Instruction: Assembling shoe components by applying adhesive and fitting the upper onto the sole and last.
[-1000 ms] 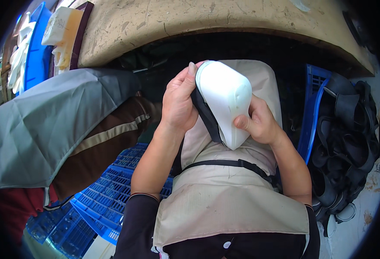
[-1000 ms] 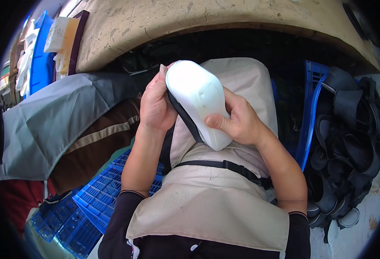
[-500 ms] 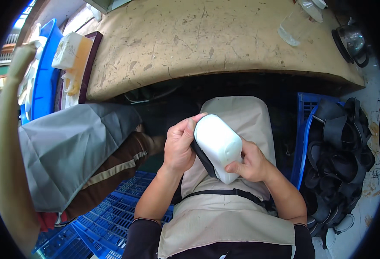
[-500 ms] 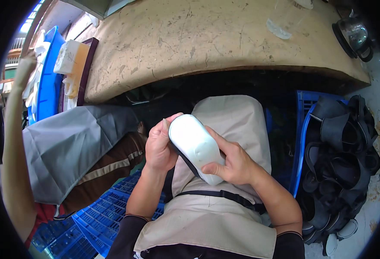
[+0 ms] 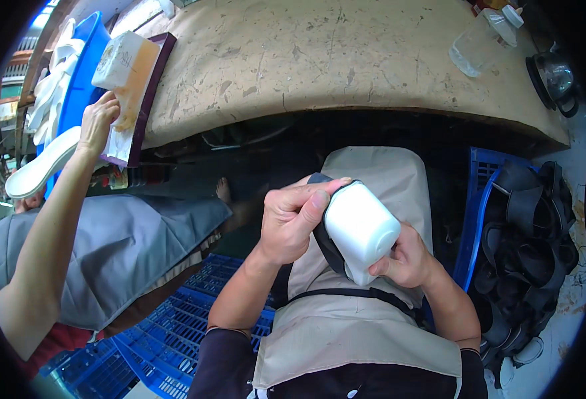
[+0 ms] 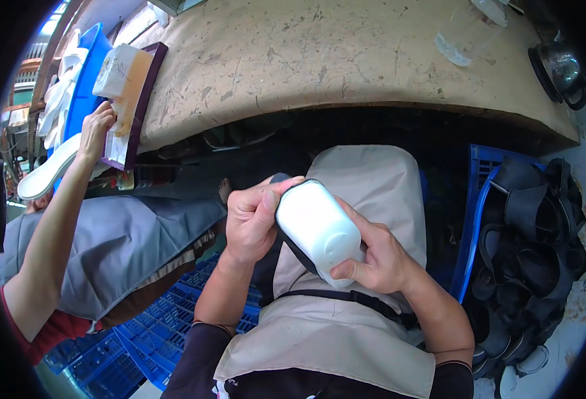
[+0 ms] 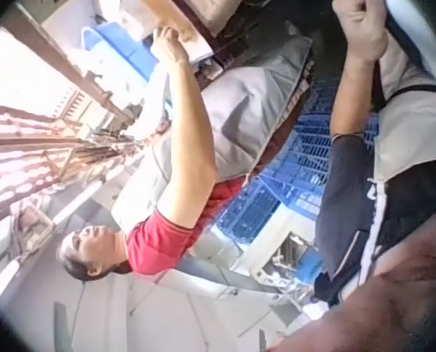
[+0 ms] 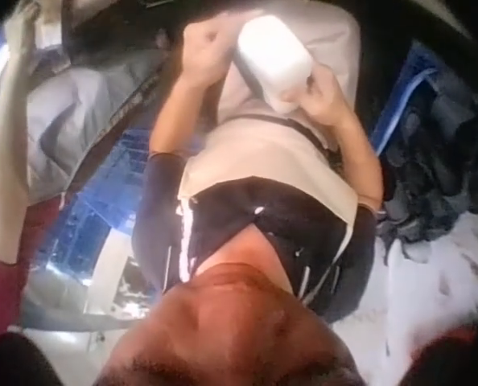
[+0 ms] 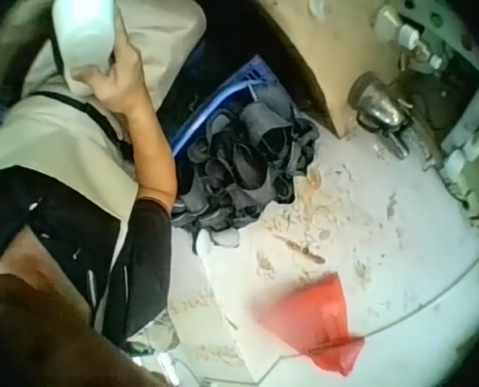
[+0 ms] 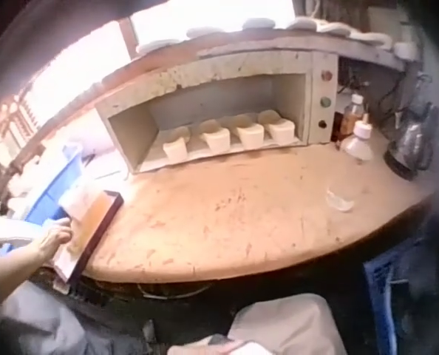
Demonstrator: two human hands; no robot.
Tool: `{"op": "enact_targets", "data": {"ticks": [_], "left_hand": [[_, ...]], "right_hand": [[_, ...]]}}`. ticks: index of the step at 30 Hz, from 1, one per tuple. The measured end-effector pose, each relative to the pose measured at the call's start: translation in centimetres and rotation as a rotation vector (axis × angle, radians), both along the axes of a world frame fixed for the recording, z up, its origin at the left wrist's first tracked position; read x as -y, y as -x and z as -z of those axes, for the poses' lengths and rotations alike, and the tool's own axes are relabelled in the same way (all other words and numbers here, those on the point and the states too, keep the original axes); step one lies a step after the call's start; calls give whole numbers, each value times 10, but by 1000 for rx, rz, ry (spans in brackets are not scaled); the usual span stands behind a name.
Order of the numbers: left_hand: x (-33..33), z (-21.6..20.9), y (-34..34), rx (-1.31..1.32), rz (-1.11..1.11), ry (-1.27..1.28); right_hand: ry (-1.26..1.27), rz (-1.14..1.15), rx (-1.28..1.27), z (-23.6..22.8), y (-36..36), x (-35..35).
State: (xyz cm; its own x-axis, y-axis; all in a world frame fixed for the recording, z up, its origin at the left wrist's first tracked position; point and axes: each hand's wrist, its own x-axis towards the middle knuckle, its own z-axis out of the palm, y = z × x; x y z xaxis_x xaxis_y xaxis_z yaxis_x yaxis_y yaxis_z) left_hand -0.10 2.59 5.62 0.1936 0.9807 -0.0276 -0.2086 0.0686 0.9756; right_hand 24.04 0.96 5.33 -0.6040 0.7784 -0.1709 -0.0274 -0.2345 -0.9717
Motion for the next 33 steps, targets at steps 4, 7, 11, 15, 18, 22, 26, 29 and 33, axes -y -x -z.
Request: {"op": "enact_targets", "data": {"ticks": [4, 7, 11, 15, 18, 22, 26, 29, 33], "left_hand": [[-9, -12, 5, -201, 38, 74], [-8, -3, -3, -125, 21, 99], [14, 41, -30, -66, -368, 59], [45, 75, -29, 39, -118, 226], [56, 91, -17, 69, 19, 292], [51, 99, -12, 74, 202, 297], [55, 85, -28, 26, 79, 311], [47, 86, -33, 12, 100, 414], [47, 97, -29, 23, 155, 443]], "right_hand": [[14, -10, -31, 22, 4, 4], [112, 69, -140, 33, 13, 3], [298, 138, -94, 64, 6, 7], [246, 60, -47, 81, -3, -5], [271, 27, -47, 91, -7, 2], [360, 31, -77, 95, -9, 5], [306, 94, -61, 89, -2, 12], [337, 162, -26, 92, -1, 13], [347, 215, 6, 96, -7, 14]]}}
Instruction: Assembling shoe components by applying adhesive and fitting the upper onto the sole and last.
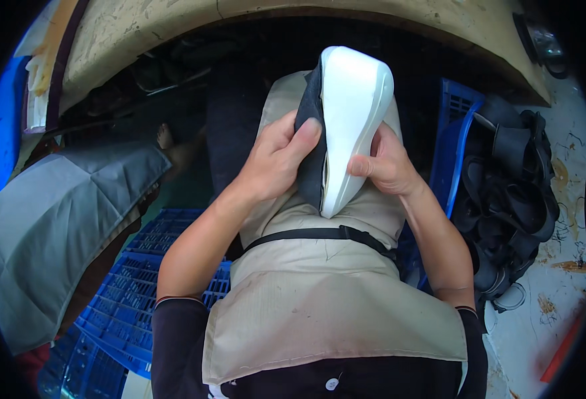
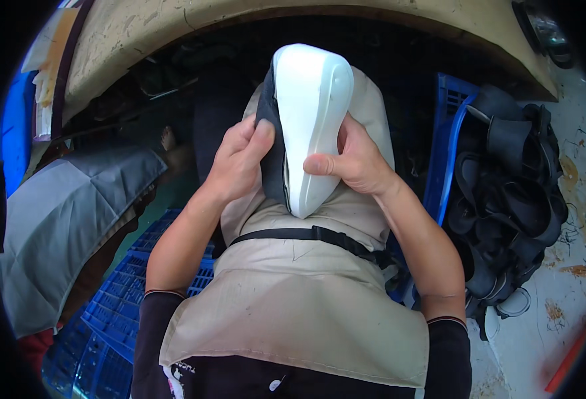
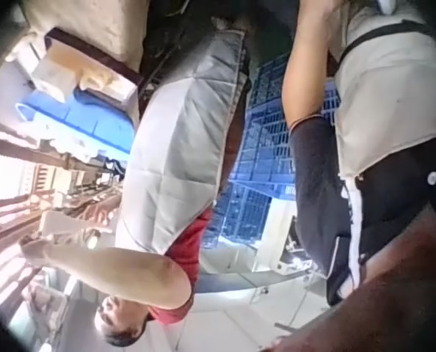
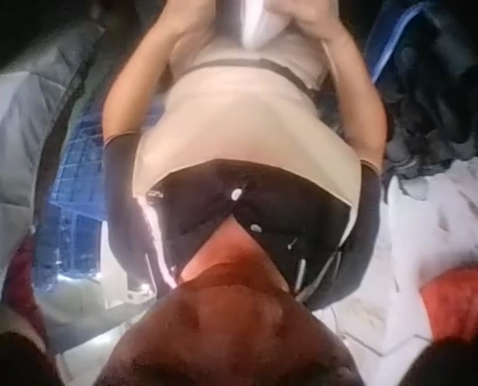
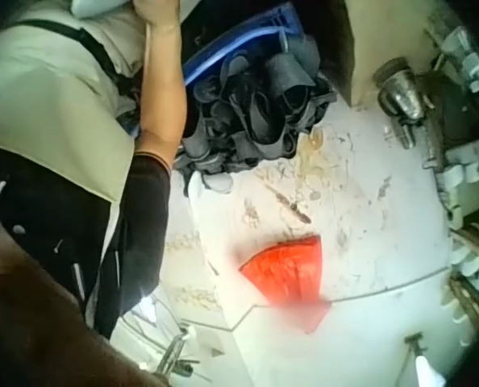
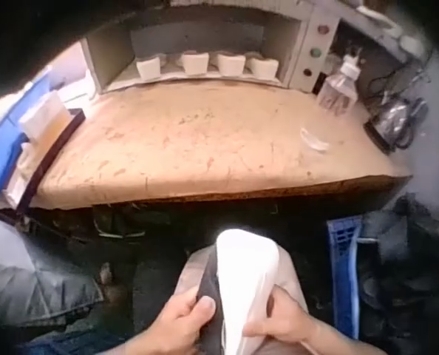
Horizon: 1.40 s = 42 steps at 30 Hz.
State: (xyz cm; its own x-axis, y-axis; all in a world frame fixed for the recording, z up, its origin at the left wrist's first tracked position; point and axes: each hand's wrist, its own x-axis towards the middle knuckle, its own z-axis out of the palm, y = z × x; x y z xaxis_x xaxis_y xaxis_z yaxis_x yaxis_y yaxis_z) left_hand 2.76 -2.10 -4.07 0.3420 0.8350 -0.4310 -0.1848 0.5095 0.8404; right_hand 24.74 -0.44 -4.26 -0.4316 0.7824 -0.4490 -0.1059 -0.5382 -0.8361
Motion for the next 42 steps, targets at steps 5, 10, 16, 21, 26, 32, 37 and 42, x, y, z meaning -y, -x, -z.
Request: {"op": "enact_targets", "data": {"ticks": [5, 10, 16, 21, 26, 32, 37, 42], "left_hand": [[11, 27, 14, 66, 126, -203], [7, 34, 12, -12, 259, -232], [5, 37, 16, 166, 210, -73], [-5, 21, 13, 225, 168, -23], [-42, -36, 5, 76, -72, -350], [-56, -103, 1, -879, -283, -1040], [-49, -80, 27, -577, -371, -368], [-18, -23, 40, -371, -357, -274]], "right_hand": [[-17, -36, 2, 11, -10, 4], [1, -48, 65, 16, -4, 3], [-65, -37, 116, 18, 5, 4], [-118, -21, 109, -1, 4, 0], [-265, 120, -69, -45, 14, -28], [-621, 440, -191, -86, 98, -39], [-730, 90, 153, -100, 52, -19], [-404, 206, 229, -46, 50, -10]]}}
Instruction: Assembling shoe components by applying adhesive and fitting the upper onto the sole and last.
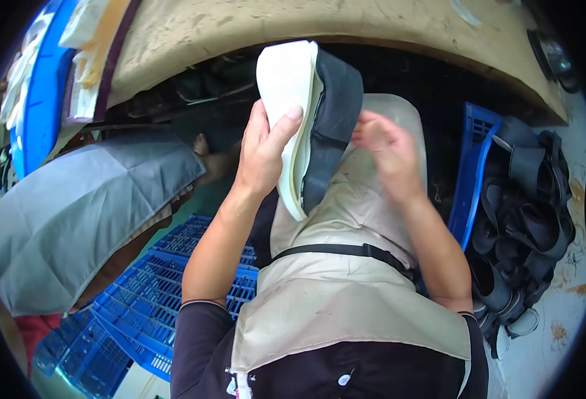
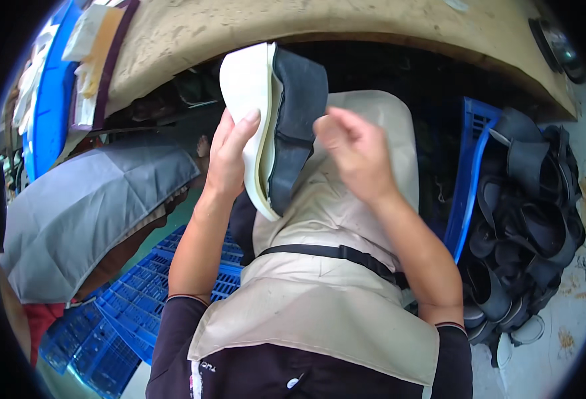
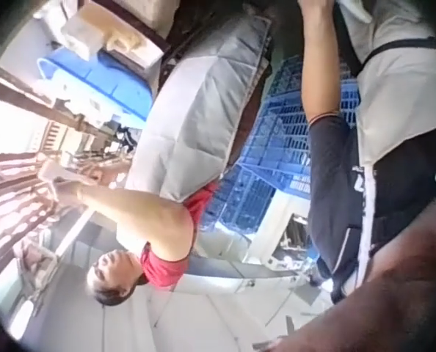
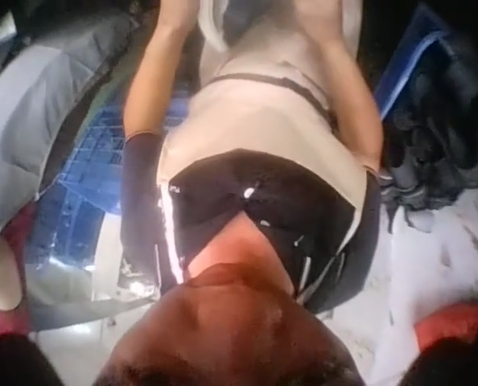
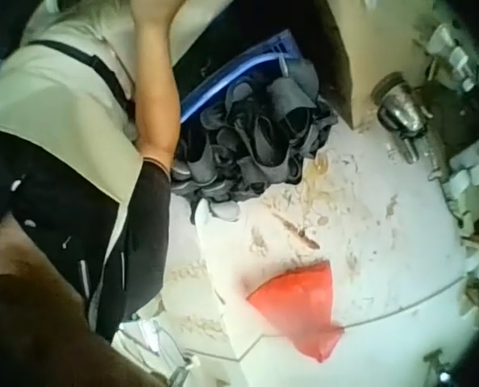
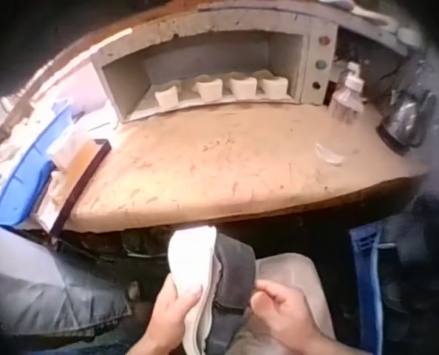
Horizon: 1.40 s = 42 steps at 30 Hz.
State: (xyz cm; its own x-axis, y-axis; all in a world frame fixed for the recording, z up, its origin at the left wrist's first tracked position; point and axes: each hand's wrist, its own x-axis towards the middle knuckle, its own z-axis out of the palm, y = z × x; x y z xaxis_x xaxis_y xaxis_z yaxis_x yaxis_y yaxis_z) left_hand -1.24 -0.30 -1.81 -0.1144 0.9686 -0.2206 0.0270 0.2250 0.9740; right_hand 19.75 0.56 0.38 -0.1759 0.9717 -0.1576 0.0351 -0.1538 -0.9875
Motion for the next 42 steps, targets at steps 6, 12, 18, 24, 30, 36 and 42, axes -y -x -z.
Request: {"op": "enact_targets", "data": {"ticks": [6, 12, 18, 24, 30, 36, 42], "left_hand": [[16, 36, -7, 15, 36, 112], [25, 47, -8, 13, 20, 166], [25, 55, -20, -45, -38, 81], [32, 57, -19, 6, -124, 58], [34, 45, -11, -2, -139, 107], [40, 51, -19, -22, -152, 70], [40, 54, -11, 66, -196, 57]], "right_hand": [[238, 14, -276, 50, 22, 9], [343, -139, -355, 65, 12, 0], [228, 8, -281, 65, 25, 3], [188, -179, -78, 50, 15, 5], [297, -450, 324, 24, 20, 23], [190, -273, 142, 54, 27, 52], [221, -262, 176, 44, 44, 48]]}}
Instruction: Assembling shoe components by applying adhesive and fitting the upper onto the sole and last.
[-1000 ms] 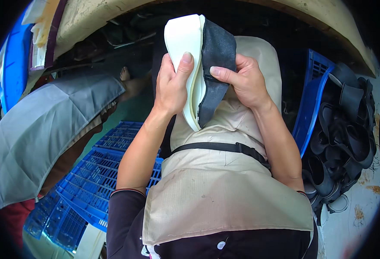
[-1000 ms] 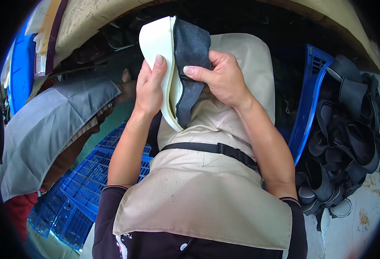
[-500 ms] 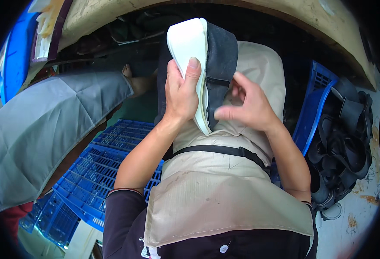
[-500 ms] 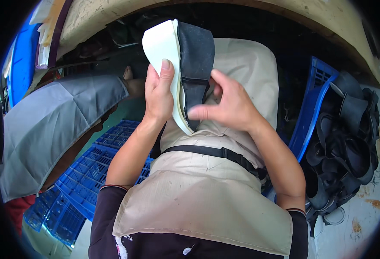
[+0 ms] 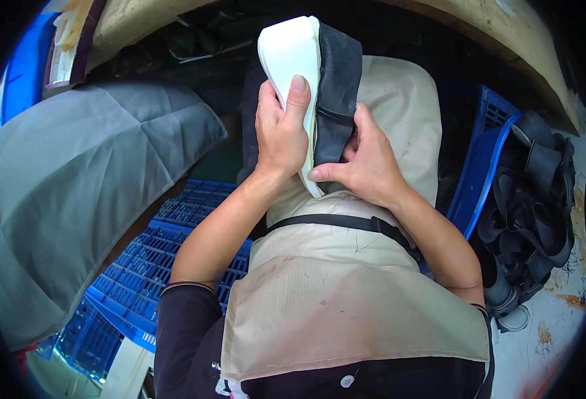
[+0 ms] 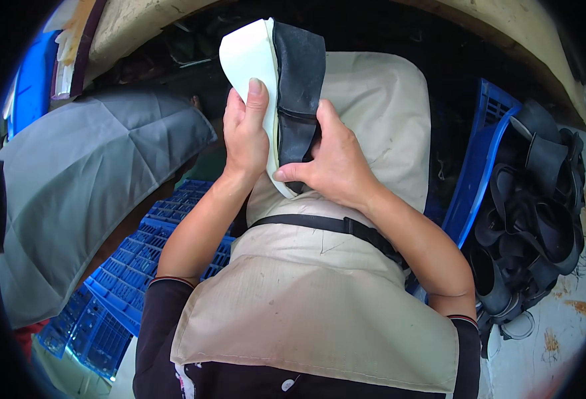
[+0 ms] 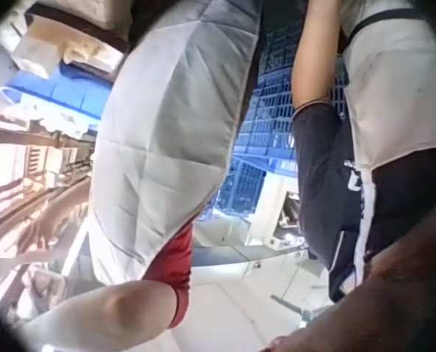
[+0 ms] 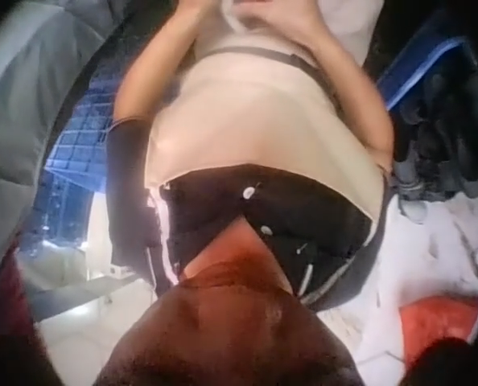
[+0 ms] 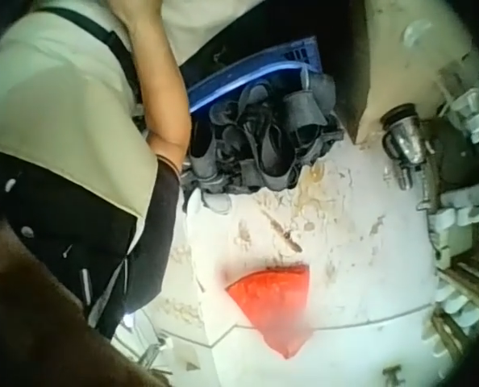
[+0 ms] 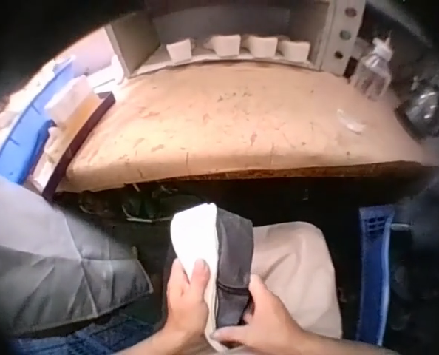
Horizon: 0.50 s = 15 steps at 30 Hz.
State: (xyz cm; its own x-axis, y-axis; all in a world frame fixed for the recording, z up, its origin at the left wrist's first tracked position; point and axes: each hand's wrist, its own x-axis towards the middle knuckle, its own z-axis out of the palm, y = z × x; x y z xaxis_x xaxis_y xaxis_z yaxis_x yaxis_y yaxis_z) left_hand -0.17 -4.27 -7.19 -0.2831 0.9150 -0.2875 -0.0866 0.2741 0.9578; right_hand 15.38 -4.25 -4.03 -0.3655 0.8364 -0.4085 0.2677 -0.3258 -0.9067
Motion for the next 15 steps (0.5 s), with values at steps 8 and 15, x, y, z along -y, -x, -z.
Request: {"op": "enact_targets", "data": {"ticks": [8, 15], "left_hand": [[2, 4, -1, -34, 46, -30], [-17, -24, 4, 296, -1, -42]], "right_hand": [[378, 203, -441, 7, -8, -2], [115, 48, -256, -24, -5, -28]]}}
